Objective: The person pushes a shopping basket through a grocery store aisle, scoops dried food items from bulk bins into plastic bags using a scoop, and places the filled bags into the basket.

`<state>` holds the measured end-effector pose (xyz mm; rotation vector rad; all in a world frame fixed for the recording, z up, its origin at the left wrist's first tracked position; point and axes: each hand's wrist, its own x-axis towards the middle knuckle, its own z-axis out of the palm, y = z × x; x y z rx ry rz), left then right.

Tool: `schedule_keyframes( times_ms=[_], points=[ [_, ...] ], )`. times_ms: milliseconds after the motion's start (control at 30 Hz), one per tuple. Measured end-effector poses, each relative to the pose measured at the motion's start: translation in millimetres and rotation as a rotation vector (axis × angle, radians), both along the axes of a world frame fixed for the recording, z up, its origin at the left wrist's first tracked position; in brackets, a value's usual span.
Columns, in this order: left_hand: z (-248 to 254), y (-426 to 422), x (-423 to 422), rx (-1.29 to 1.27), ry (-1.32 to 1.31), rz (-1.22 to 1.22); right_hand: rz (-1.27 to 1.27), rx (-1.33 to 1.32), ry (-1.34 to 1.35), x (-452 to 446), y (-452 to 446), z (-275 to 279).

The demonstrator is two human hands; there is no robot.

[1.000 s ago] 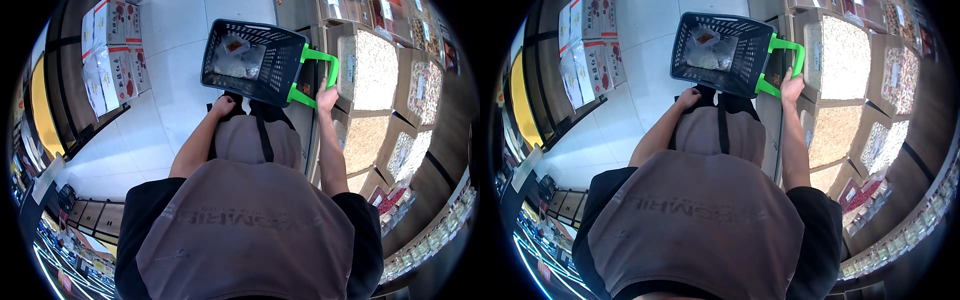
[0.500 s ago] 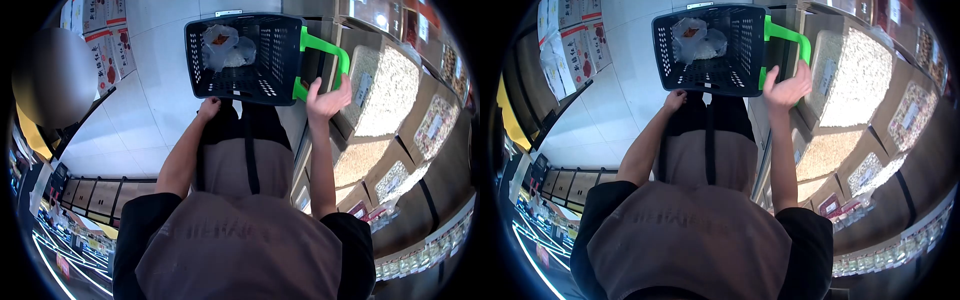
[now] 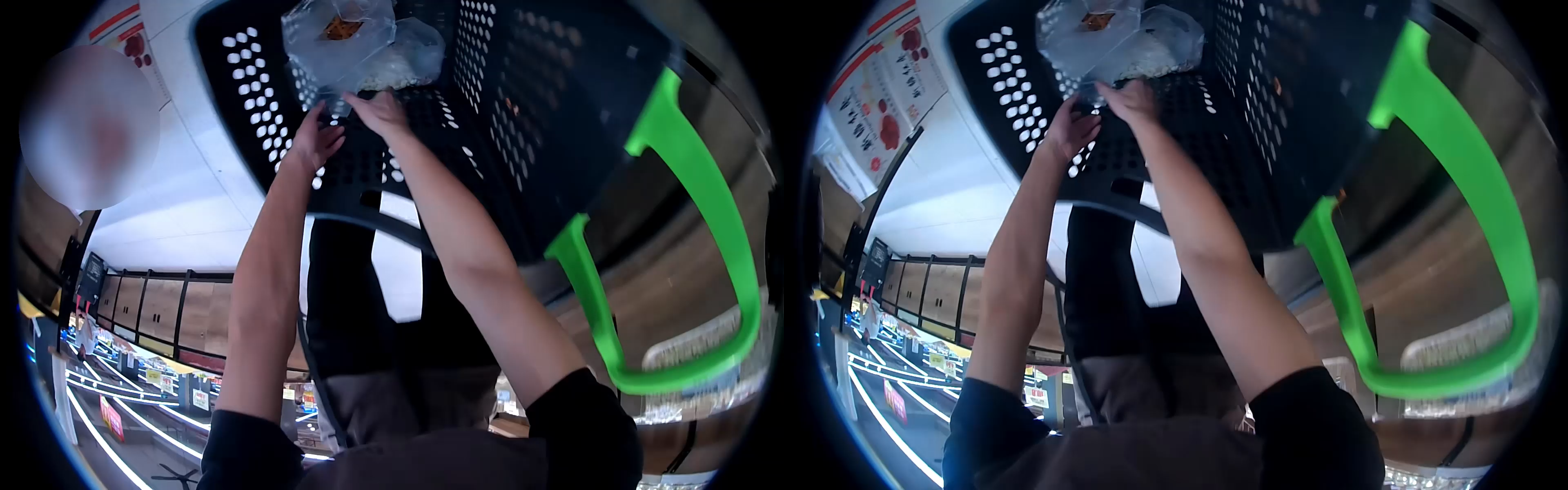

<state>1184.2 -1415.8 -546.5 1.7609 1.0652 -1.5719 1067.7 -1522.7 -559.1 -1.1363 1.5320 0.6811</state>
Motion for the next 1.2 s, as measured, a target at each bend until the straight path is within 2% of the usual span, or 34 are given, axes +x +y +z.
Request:
schedule_keyframes(
  times_ms=[67,133,200,233,300,333,367,433,500,567,733,767,800,833,900,933,967,1033,1100,1200],
  points=[
    [-49,2,2,0.010,-0.023,-0.004,0.038,-0.020,0.022,20,-11,-17],
    [-95,18,4,0.003,-0.032,-0.005,0.178,-0.110,-0.092,19,-2,-42],
    [-102,21,5,-0.110,-0.225,-0.505,0.174,-0.125,-0.094,5,4,-53],
    [-96,23,3,-0.114,-0.233,-0.510,0.169,-0.175,-0.111,-2,3,-56],
    [-66,22,-9,-0.261,-0.746,-1.622,0.159,-0.157,-0.131,-23,10,-33],
    [-33,15,-15,-0.293,-0.712,-1.592,0.183,-0.125,-0.169,-37,10,-12],
    [2,8,-20,-0.331,-0.690,-1.561,0.079,-0.218,-0.240,-53,20,2],
    [55,14,-36,-0.345,-0.774,-1.464,0.089,-0.259,-0.256,-79,14,58],
    [124,9,-46,-0.304,-0.679,-1.351,0.098,-0.272,-0.251,-101,6,112],
    [185,13,-46,-0.293,-0.513,-1.051,0.121,-0.335,-0.332,-115,-1,174],
    [300,29,-67,-0.604,-0.455,-0.746,0.010,-0.446,-0.426,-144,-9,316],
    [318,32,-72,-0.698,-0.428,-0.707,-0.073,-0.515,-0.412,-151,-1,338],
    [359,24,-77,-0.739,-0.358,-0.673,-0.151,-0.523,-0.445,-159,2,367],
    [382,25,-77,-0.879,-0.295,-0.765,-0.228,-0.519,-0.479,-167,9,394],
    [437,19,-79,-1.065,-0.114,-0.797,-0.339,-0.581,-0.440,-183,31,441],
    [457,17,-82,-1.167,-0.041,-0.783,-0.490,-0.582,-0.531,-190,42,462],
    [501,3,-82,-1.246,0.007,-0.777,-0.639,-0.581,-0.620,-197,59,486],
    [557,-12,-90,-1.366,0.081,-0.804,-1.141,-0.512,-0.875,-216,92,526],
    [612,-32,-100,-1.505,0.151,-0.903,-1.205,-0.635,-0.882,-228,129,544],
    [681,-44,-128,-1.676,0.275,-1.044,-0.855,-0.920,-0.549,-229,173,553]
  ],
)
